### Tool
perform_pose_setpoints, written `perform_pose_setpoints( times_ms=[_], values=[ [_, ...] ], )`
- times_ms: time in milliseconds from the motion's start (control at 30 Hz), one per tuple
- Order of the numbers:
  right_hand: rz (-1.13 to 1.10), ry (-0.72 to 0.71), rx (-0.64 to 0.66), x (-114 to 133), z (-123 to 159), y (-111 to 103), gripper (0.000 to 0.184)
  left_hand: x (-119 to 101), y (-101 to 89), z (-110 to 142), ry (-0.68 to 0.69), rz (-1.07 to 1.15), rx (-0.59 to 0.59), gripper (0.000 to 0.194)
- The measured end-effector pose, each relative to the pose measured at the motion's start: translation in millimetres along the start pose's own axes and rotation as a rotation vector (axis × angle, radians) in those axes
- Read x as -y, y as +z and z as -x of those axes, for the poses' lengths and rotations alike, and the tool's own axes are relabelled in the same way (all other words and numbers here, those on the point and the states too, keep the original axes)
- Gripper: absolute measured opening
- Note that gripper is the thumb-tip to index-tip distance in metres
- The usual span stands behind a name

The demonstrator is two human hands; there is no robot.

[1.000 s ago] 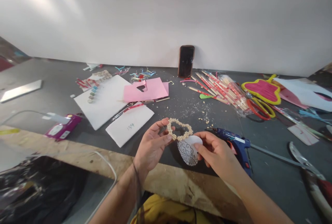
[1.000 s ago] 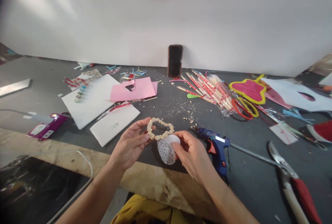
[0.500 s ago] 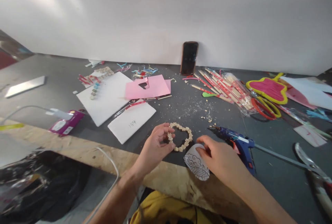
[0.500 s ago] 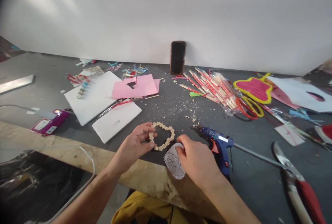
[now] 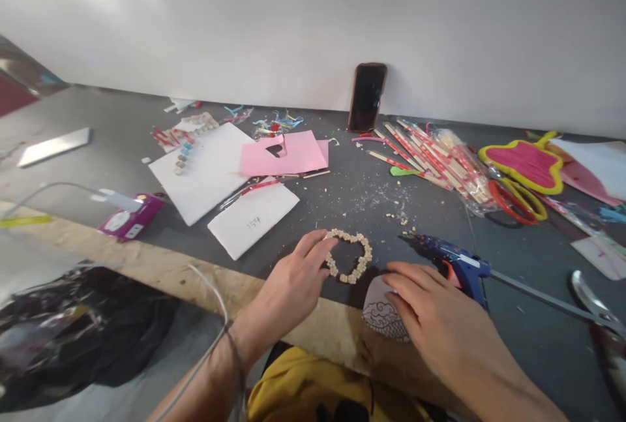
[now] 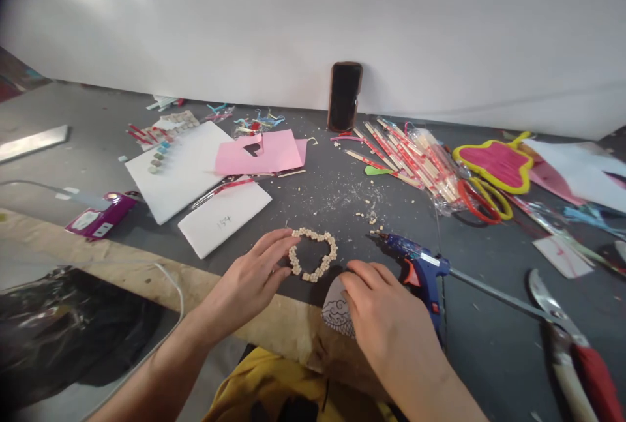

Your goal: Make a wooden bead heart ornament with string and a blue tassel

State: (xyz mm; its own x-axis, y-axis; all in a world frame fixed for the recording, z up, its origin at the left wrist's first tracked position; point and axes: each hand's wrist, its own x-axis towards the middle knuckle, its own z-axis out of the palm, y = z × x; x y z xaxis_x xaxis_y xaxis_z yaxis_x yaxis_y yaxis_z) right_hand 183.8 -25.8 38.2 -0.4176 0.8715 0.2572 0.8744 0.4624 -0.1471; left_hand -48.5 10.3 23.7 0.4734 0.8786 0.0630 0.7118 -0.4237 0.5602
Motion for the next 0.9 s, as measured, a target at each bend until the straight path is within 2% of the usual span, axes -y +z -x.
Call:
perform_pose_setpoints(
  times_ms=[167,300,433,533,900],
  values=[
    [0.081,0.031,-0.126,-3.8,10.9,-15.0,0.025,9.7,1.1,1.7,0.025,-0.082,-0.051,0.031],
    [-0.039,0.051,-0.204,13.6,6.1,-3.3,0.015,13.8,3.2,0.2,0.126,-0.174,-0.031,0.027],
    [-0.186,0.122,-0.151,35.4,-6.9,22.0,0.012,18.0,4.7,-2.9,0.193,-0.190,-0.006,0.026],
    [-0.207,0.137,-0.138,40.1,-16.0,32.8,0.013,23.2,6.2,-5.6,0.201,-0.154,-0.002,0.022],
    [-0.187,0.154,-0.085,40.5,-26.8,41.2,0.016,29.4,10.6,-11.1,0.220,-0.094,-0.026,0.020]
  ],
)
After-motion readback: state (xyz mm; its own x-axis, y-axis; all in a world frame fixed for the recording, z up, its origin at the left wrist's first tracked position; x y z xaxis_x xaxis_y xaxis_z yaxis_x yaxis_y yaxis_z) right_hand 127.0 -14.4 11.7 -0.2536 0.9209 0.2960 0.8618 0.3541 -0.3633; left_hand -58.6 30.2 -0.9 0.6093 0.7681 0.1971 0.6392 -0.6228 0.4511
